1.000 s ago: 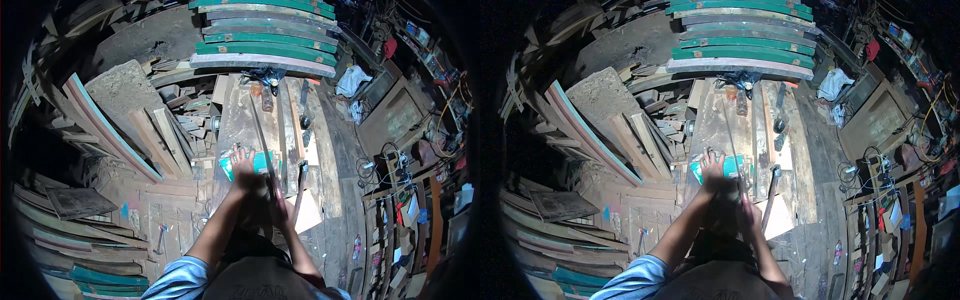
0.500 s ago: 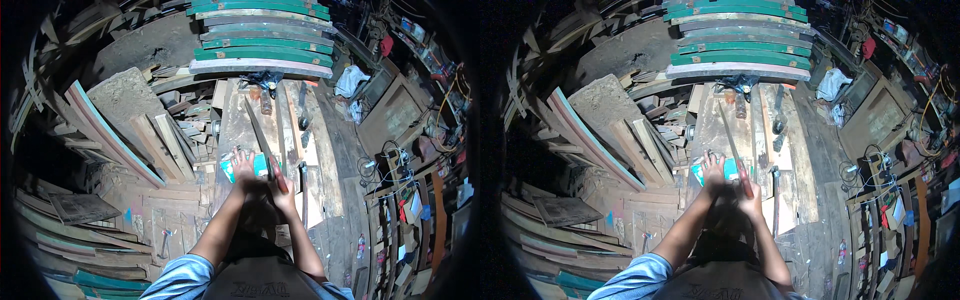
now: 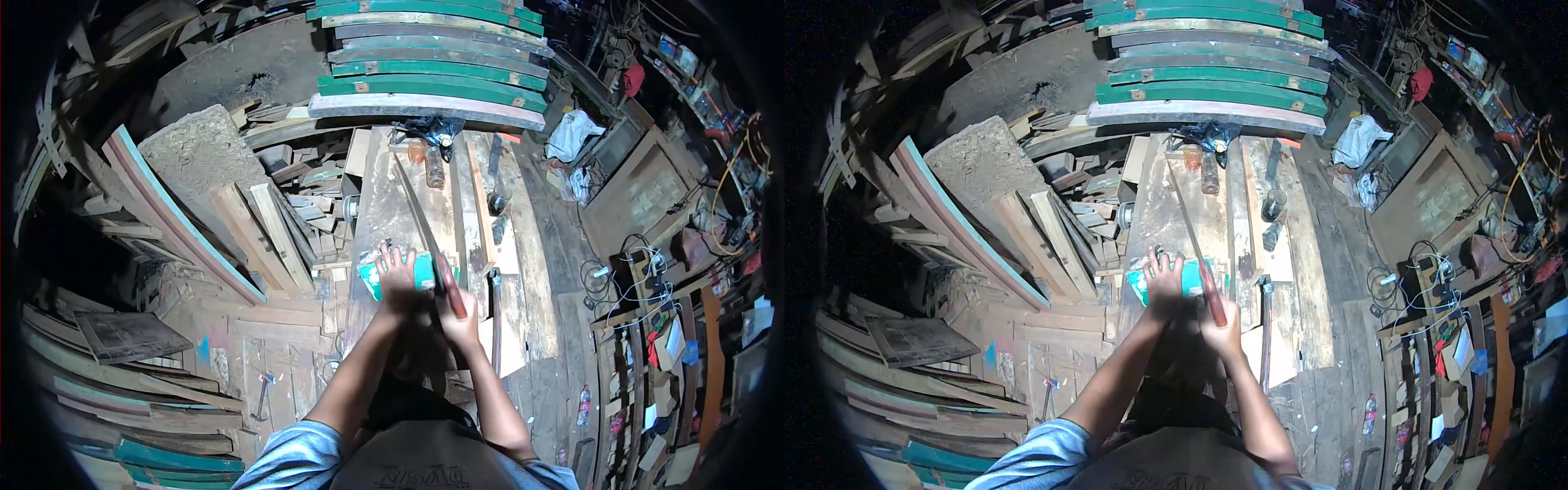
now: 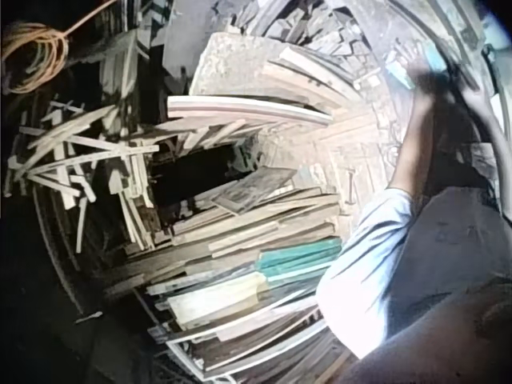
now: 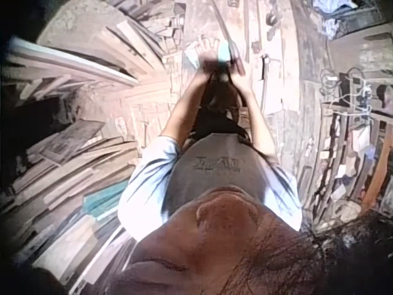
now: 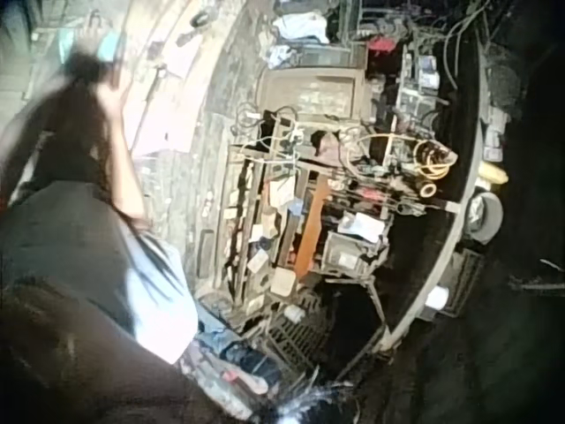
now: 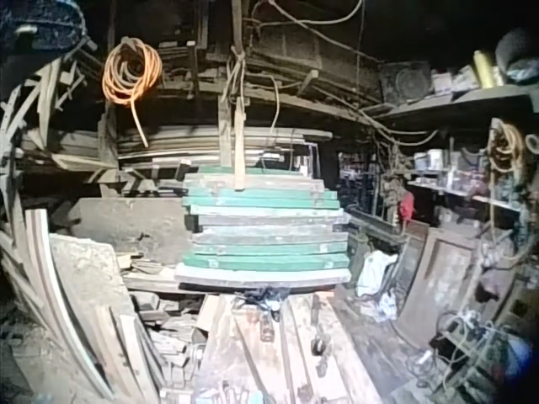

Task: Using a hand saw and hammer to cut and join wooden components in a workshop.

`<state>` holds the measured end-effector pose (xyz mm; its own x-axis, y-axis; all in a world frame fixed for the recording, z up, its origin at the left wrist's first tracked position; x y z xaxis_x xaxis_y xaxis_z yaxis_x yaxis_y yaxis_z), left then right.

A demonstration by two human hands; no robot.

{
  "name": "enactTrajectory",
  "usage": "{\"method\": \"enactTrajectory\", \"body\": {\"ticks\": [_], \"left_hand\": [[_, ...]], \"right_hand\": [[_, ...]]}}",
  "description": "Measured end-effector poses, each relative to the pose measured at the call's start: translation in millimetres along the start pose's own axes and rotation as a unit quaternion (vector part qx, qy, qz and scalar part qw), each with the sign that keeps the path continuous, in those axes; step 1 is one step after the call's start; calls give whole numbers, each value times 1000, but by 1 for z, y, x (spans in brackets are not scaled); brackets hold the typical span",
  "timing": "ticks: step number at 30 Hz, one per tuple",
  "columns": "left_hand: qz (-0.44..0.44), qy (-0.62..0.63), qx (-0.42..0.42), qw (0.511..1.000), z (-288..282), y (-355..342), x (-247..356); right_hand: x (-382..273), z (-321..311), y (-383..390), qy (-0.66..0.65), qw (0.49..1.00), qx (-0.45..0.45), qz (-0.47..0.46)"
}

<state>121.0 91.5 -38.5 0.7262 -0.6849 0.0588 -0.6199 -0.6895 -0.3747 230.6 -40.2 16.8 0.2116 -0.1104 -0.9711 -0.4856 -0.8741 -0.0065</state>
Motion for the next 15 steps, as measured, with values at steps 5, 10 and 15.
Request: {"method": "enactTrajectory", "body": {"ticks": [5, 10, 15], "left_hand": [[-4, 53, 22, 998, -2, -5, 5], [-9, -38, 35, 999, 23, -1, -4], [-22, 34, 32, 999, 14, -4, -2]], "right_hand": [[18, -24, 51, -6, 1000, -14, -9], [-3, -48, 140, 91, 996, 2, -9], [68, -6, 52, -81, 986, -62, 135]]}}
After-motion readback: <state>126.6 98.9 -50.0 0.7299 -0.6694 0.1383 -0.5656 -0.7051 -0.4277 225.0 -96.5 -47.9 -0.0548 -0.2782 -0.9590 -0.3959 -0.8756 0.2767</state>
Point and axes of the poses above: each hand's wrist, its own y-axis away from the middle knuckle, its own z-axis out of the palm, x = y × z, the point moved 7 cm from there along -y, towards the middle knuckle, and after that the axes turned 10 degrees about z, right-handed, at the moved point
